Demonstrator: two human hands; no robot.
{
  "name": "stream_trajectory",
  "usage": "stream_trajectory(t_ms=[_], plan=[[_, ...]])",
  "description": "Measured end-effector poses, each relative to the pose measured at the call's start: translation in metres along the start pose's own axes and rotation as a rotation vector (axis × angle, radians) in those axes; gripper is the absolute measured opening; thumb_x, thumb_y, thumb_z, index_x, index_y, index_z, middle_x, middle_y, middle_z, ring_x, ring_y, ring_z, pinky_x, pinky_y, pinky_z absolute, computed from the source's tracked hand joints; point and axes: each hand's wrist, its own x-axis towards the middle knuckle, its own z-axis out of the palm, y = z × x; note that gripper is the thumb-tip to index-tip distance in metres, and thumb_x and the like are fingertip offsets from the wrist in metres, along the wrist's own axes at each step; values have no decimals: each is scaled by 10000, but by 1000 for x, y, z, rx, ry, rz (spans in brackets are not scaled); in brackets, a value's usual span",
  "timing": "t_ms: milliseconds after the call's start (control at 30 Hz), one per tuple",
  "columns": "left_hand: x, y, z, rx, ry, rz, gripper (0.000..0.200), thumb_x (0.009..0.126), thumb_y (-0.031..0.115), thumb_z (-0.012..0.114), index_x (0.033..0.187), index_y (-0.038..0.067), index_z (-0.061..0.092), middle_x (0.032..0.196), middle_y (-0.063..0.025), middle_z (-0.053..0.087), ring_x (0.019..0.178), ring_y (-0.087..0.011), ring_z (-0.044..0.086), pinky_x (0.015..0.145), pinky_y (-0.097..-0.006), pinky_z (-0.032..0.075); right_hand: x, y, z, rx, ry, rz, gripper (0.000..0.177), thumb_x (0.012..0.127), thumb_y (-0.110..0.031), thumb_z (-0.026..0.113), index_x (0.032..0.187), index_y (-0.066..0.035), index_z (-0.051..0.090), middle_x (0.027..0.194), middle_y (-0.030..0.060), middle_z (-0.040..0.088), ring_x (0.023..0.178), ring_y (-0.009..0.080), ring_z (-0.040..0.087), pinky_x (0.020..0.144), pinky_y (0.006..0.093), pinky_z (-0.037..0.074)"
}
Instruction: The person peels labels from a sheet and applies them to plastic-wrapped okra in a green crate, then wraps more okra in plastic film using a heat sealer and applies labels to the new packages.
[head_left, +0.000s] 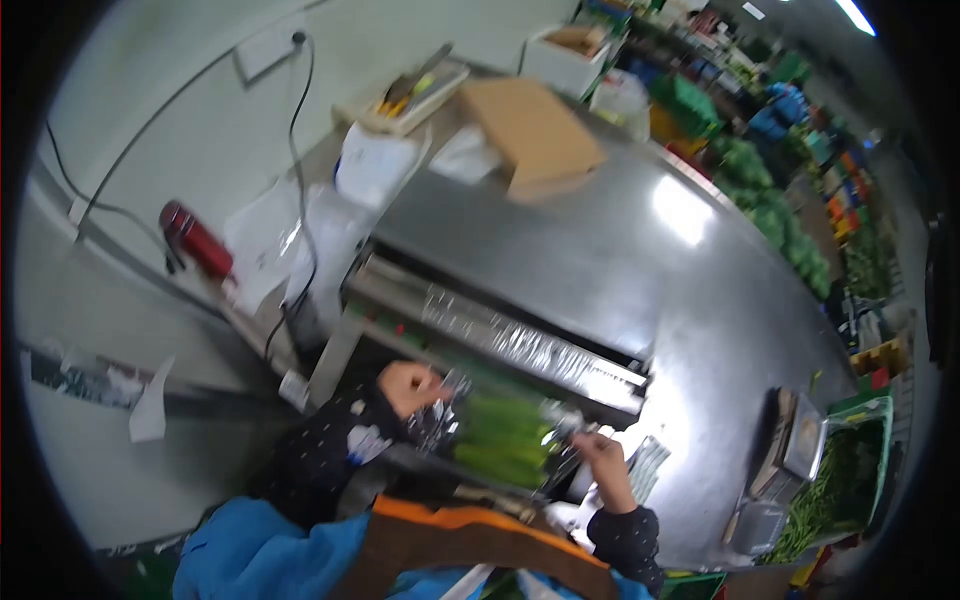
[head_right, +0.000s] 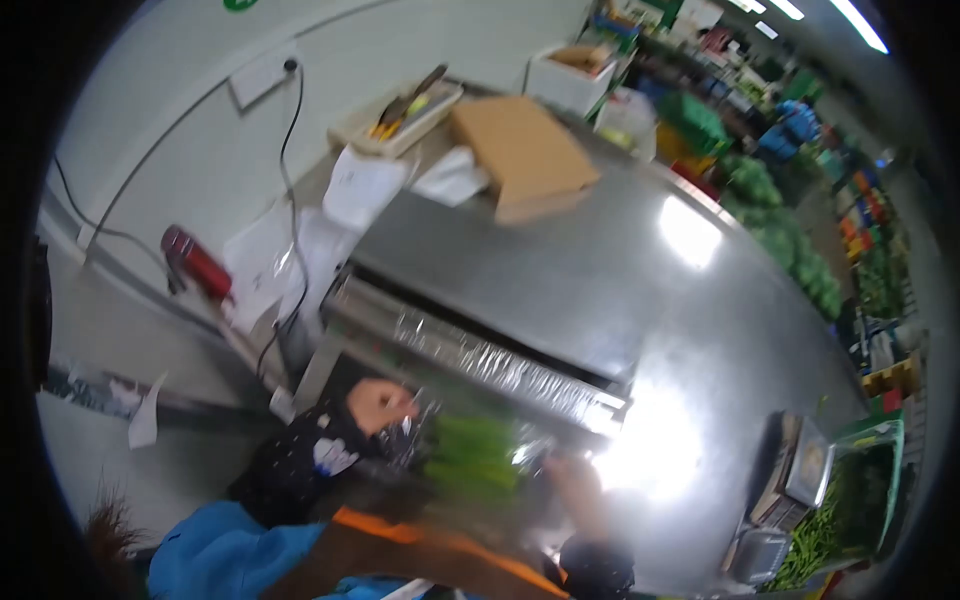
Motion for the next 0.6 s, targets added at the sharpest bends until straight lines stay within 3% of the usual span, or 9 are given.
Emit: stream_trajectory(t_ms=[67, 133, 200, 333, 400, 467, 500, 533, 600], plan=[[-9, 6, 7, -167, 112, -191, 189, 835, 195, 612, 820, 9, 642, 691, -41, 630, 632, -76, 563, 596, -222, 436, -6, 4, 19, 14, 283, -355, 258, 904, -232, 522, 738, -46, 588, 638, 11, 544, 531, 79, 466, 492, 225, 362], [-17, 6, 20, -514, 285, -169, 224, 870, 176, 565, 709, 20, 580, 612, -9, 562, 578, -63, 511, 541, -209, 397, -24, -43, 29, 702, 336, 170, 248, 914, -234, 500, 730, -70, 530, 589, -4, 481, 459, 81, 430, 429, 206, 320], [-28, 6, 15, -494, 360, -244, 266, 865, 172, 570, 647, 25, 526, 571, -1, 510, 544, -53, 443, 508, -230, 362, -29, -39, 31, 720, 290, 209, 271, 923, -276, 474, 701, -119, 479, 550, -26, 414, 390, 68, 304, 368, 210, 241], [-44, 7, 2, -279, 597, -213, 365, 853, 165, 584, 557, 38, 411, 501, 11, 370, 521, -48, 305, 466, -259, 284, -46, -36, 25, 951, 287, 328, 252, 907, -263, 492, 700, -120, 479, 536, -27, 421, 385, 100, 301, 374, 229, 258], [-46, -16, -6, -48, 575, -67, 283, 867, 176, 553, 630, 46, 468, 573, -39, 448, 488, -99, 419, 476, -291, 347, -40, -39, 28, 997, 339, 425, 242, 898, -246, 504, 700, -109, 479, 526, -1, 442, 382, 140, 336, 377, 263, 286], [-38, -18, -8, 834, 528, 115, 150, 855, 170, 530, 746, 70, 507, 712, -81, 497, 525, -210, 551, 495, -353, 426, -24, -18, 40, -632, 647, -317, 209, 884, -218, 510, 725, -85, 488, 547, 93, 495, 432, 252, 427, 426, 355, 354], [-36, -5, 1, 879, 402, 12, 69, 841, 149, 513, 801, 92, 510, 819, -90, 503, 633, -318, 553, 554, -429, 441, -16, -28, 48, -624, 660, -331, 193, 878, -215, 516, 743, -78, 495, 573, 135, 503, 470, 294, 445, 456, 383, 367], [-29, -4, 9, 872, 443, 30, 90, 861, 187, 491, 810, 115, 502, 832, -81, 499, 672, -308, 575, 561, -415, 455, -7, -43, 60, -614, 679, -351, 180, 872, -211, 522, 762, -70, 503, 598, 176, 511, 507, 337, 464, 487, 412, 381], [-20, 5, 14, 810, 327, 105, 99, 850, 182, 500, 808, 92, 497, 833, -99, 508, 696, -323, 577, 561, -423, 445, -1, -50, 77, -631, 497, -305, 191, 877, -228, 531, 754, -82, 514, 594, 99, 530, 502, 248, 485, 472, 373, 374]])
